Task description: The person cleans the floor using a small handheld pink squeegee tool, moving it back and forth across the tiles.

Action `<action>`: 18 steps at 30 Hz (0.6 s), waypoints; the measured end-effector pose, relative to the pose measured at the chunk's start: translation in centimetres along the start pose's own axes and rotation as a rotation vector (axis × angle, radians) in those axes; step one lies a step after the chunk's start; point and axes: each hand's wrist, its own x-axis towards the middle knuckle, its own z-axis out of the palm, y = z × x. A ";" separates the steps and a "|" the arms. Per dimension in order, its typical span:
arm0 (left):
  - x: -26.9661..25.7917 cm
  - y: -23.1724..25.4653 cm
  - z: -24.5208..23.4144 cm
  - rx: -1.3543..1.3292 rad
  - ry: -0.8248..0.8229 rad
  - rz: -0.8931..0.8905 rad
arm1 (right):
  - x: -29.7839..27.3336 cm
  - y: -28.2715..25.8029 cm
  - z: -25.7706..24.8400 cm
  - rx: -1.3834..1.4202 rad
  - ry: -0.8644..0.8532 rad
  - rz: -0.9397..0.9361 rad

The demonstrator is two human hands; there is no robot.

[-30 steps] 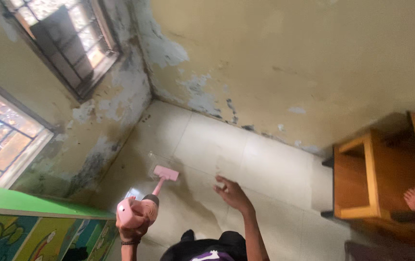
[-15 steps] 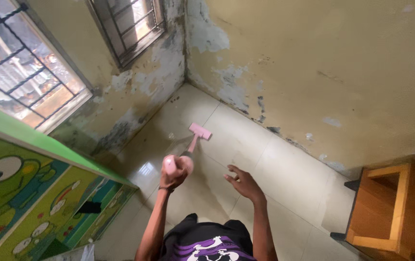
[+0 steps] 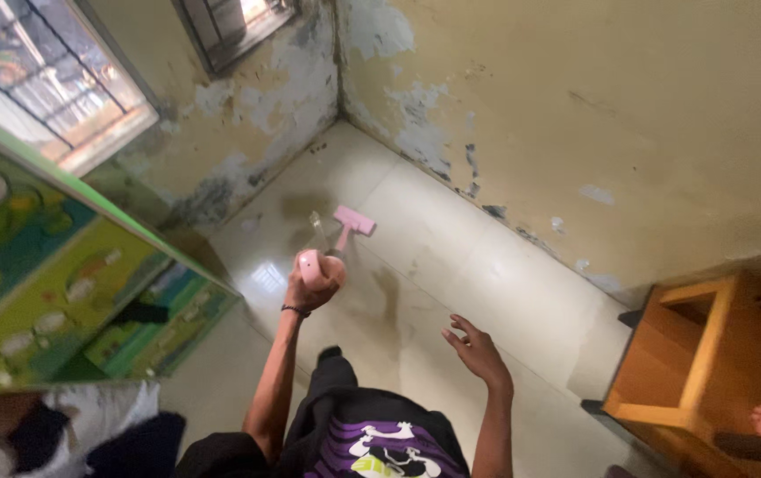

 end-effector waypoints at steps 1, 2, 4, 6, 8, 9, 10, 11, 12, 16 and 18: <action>-2.1 1.0 0.4 -0.006 0.010 -0.004 | -0.9 1.4 -0.1 -0.011 -0.007 0.012; -3.9 2.0 0.6 -0.003 0.026 -0.006 | -1.6 2.6 -0.4 -0.021 -0.017 0.018; -8.4 4.0 1.1 0.001 0.045 -0.016 | -3.3 5.6 -1.2 -0.005 -0.022 -0.116; -12.8 6.3 1.2 0.021 0.059 -0.013 | -5.2 8.2 -1.1 -0.029 -0.082 -0.126; -16.5 8.7 1.1 0.044 0.070 -0.006 | -7.0 9.8 -1.0 -0.113 -0.175 -0.010; -18.2 9.9 0.9 0.052 0.078 0.002 | -7.7 10.3 -0.6 -0.157 -0.200 -0.020; -20.1 11.2 0.7 0.069 0.064 -0.025 | -8.5 10.9 -0.4 -0.206 -0.222 -0.026; -21.8 12.2 0.2 0.098 0.044 -0.058 | -9.2 11.3 -0.1 -0.255 -0.243 -0.033; -23.5 13.1 -0.4 0.128 0.012 -0.092 | -9.8 11.5 0.3 -0.270 -0.251 -0.068; -29.3 16.3 -2.9 0.083 0.056 -0.287 | -12.4 10.2 1.9 -0.305 -0.271 -0.203; -31.6 17.6 -4.4 0.051 0.063 -0.538 | -14.0 8.6 3.1 -0.318 -0.268 -0.272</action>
